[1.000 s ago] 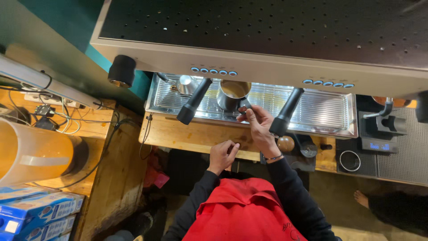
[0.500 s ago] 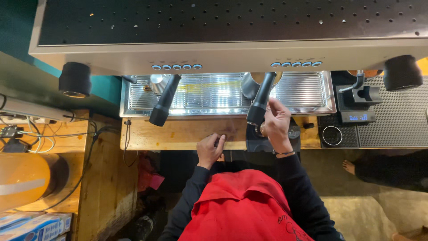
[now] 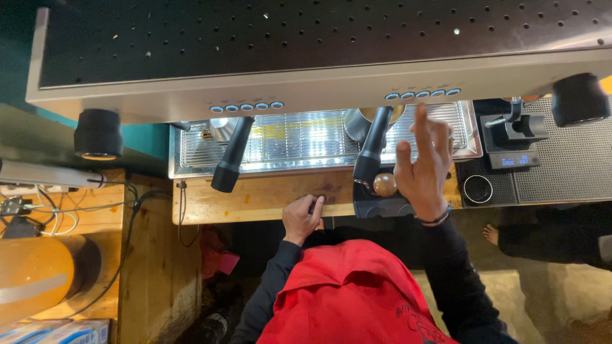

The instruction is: The person prepares espresso by grinding coffee, weighing the grounds in a portafilter, tamping the grounds, and wiping the portafilter before attaching it to the espresso machine.

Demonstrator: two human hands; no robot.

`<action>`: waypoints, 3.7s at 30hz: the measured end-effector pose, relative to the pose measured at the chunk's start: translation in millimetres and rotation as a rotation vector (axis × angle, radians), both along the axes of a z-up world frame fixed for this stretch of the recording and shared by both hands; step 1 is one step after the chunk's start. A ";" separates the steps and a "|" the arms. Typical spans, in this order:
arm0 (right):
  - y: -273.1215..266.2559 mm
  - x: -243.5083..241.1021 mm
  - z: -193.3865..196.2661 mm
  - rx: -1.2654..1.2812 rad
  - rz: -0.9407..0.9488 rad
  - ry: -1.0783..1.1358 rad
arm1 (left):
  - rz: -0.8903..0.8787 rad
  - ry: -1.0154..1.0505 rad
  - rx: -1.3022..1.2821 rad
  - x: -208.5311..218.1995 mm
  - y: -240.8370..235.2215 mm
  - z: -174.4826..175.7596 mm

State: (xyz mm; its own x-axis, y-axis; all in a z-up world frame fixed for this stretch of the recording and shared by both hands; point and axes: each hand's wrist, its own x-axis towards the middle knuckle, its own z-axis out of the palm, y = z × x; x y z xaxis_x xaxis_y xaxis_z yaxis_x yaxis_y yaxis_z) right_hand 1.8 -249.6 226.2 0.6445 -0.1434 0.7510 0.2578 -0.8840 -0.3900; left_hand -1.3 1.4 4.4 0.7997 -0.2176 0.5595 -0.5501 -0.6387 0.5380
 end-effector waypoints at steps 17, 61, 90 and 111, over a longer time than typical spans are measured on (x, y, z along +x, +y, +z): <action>66.6 -32.2 69.7 -0.298 0.022 0.212 | 0.059 0.057 0.117 -0.8 -3.4 -13.3; 448.0 -169.6 -170.6 0.290 1.383 1.965 | 1.899 0.231 -1.268 -341.4 245.8 -179.1; 566.0 -212.3 -288.1 -1.031 1.679 0.885 | 1.290 -0.283 -1.999 -364.9 274.6 -93.0; 551.8 -150.7 -168.6 0.187 1.332 2.780 | 1.405 0.462 -0.693 -367.6 377.7 11.1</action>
State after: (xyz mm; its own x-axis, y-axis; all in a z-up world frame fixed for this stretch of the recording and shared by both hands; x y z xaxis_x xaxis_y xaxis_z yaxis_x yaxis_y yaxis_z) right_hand -148.9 302.1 57.6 -0.5760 0.5763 -0.5797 -0.3704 -0.8162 -0.4434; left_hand -368.9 379.1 15.4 0.2581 0.9615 -0.0947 0.5023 -0.0499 0.8633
